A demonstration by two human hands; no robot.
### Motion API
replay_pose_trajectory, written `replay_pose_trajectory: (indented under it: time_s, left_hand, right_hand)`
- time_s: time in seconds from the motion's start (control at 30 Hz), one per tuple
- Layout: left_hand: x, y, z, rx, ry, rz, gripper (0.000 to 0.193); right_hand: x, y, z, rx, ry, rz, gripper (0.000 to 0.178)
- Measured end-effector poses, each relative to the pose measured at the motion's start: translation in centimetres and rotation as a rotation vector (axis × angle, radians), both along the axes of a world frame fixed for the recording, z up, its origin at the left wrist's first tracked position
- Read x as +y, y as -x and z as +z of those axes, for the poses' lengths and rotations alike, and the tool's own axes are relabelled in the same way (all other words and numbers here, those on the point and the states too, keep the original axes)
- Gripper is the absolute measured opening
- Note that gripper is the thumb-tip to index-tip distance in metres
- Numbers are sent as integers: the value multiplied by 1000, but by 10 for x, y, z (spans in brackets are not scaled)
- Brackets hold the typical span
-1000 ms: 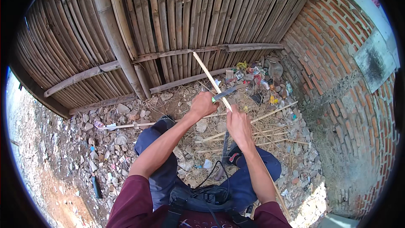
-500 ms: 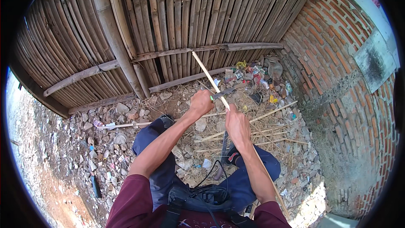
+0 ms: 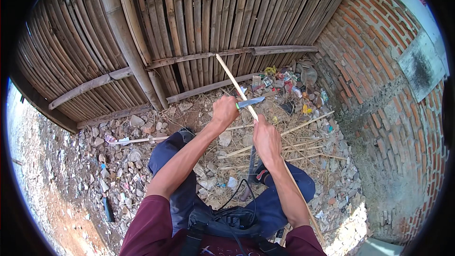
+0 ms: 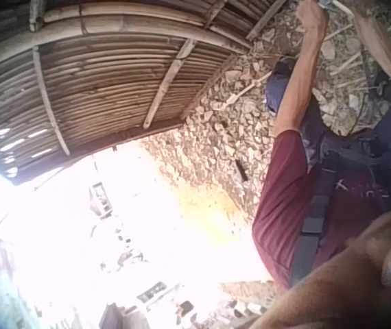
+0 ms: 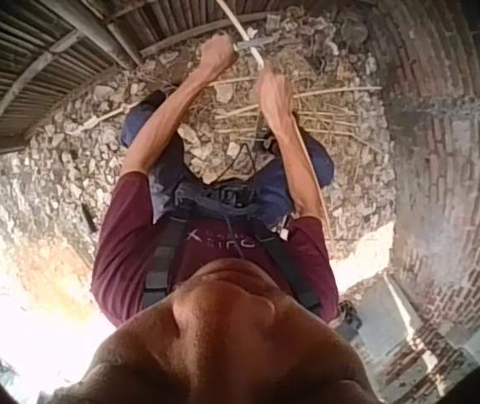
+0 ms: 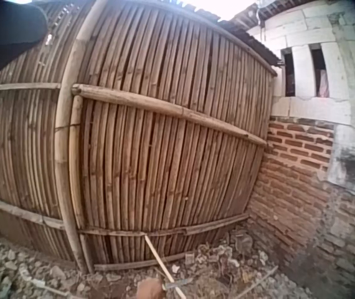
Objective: The person peels and whittles long strips of bamboo using a knife.
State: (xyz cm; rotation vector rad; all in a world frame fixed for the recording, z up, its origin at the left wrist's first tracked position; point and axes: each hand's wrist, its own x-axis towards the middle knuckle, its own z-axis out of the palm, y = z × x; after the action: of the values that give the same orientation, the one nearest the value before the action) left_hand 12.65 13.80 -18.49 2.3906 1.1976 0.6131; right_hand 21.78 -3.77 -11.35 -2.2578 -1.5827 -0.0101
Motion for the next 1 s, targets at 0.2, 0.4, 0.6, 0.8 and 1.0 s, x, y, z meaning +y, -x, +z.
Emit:
replay_pose_trajectory:
  time_s: [0.2, 0.4, 0.6, 0.8, 1.0]
  left_hand:
    - [3, -3, 0, 4, -1, 6, 16]
    - [4, -5, -1, -10, -17, -1, 15]
    - [9, -4, -3, -27, -36, 6, 13]
    - [20, 1, 5, 15, -21, 79, 14]
    - [51, 18, 4, 10, -8, 134, 18]
  right_hand:
    - [0, -1, 0, -1, -7, -5, 20]
    - [0, -3, -1, -6, -2, -8, 19]
    - [0, 0, 1, -6, 11, -18, 19]
    - [-6, 3, 0, -1, -25, 12, 18]
    - [-11, 10, -1, -15, 7, 40, 18]
